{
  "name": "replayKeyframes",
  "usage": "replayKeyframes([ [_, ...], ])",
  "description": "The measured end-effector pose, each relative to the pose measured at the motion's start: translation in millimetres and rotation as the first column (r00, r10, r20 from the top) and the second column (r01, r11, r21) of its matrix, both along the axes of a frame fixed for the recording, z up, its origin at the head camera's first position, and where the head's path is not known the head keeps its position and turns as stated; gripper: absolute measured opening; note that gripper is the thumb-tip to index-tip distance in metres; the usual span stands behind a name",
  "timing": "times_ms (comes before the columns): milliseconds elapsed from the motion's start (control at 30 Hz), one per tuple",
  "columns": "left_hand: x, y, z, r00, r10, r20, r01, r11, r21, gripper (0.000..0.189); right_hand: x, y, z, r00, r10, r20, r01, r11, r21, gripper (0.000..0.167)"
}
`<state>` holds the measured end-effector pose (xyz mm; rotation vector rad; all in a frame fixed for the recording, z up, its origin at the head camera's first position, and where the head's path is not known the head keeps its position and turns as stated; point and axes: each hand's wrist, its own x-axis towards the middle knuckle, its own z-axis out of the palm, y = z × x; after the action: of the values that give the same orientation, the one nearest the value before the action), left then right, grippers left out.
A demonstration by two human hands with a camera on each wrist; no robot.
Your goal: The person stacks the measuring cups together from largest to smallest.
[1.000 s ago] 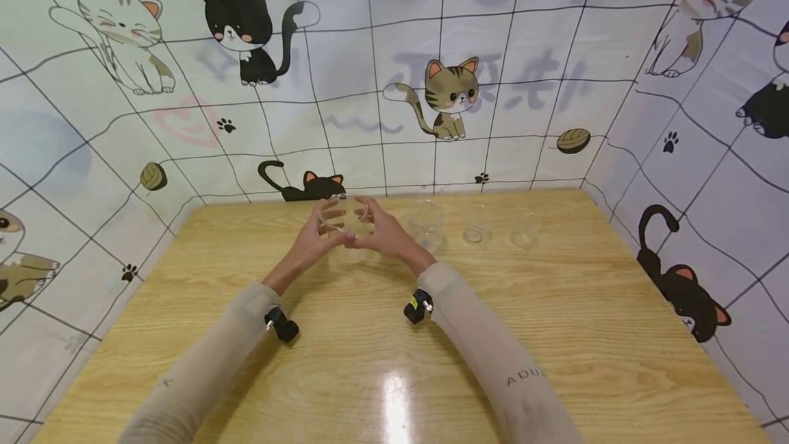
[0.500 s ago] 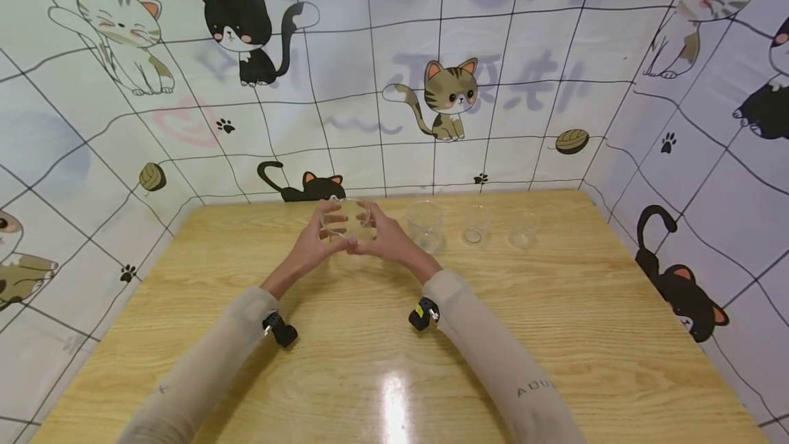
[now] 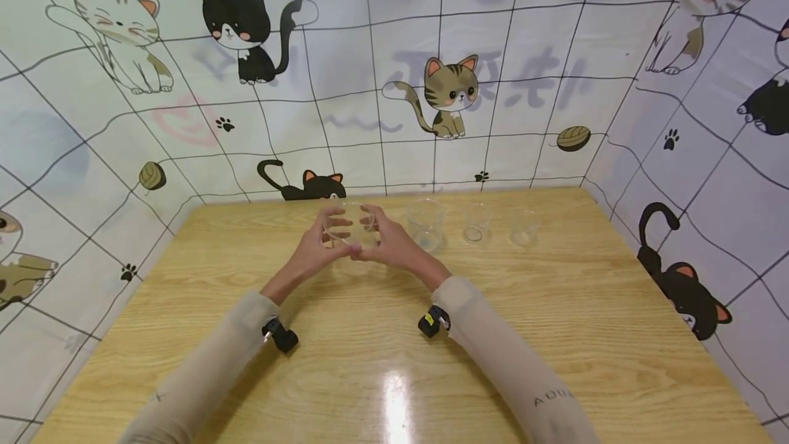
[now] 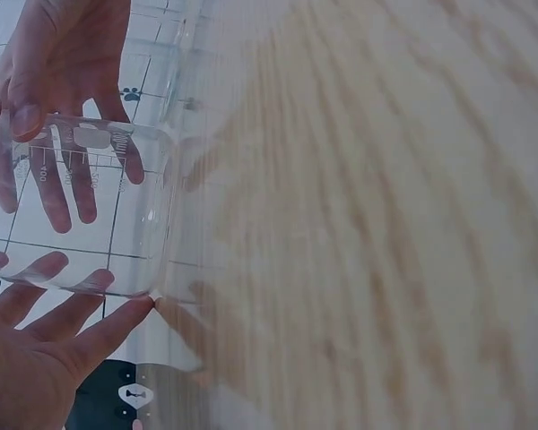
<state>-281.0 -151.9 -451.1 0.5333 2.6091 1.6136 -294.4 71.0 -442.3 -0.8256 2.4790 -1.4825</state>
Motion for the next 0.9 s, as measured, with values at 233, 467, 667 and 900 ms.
replayKeyframes([
  [233,2.5,2.7,-1.7,1.0,-0.009,-0.003,0.009,1.0,-0.002,0.083,5.2,5,-1.4,1.0,0.013,-0.009,-0.013,1.0,0.003,0.098],
  [467,5.9,6.1,-0.5,0.999,-0.025,-0.028,0.025,0.999,-0.02,0.08,12.1,8,-1.3,1.0,0.011,-0.027,-0.011,1.0,0.005,0.098],
  [667,10.7,9.3,1.0,0.999,-0.04,-0.011,0.039,0.999,-0.037,0.086,18.4,11,-3.5,1.0,-0.001,-0.019,0.001,1.0,0.008,0.099],
  [900,16.4,11.1,2.5,0.999,-0.041,-0.006,0.041,0.999,-0.036,0.082,24.4,13,-4.1,1.0,0.004,-0.023,-0.004,1.0,0.009,0.098],
])
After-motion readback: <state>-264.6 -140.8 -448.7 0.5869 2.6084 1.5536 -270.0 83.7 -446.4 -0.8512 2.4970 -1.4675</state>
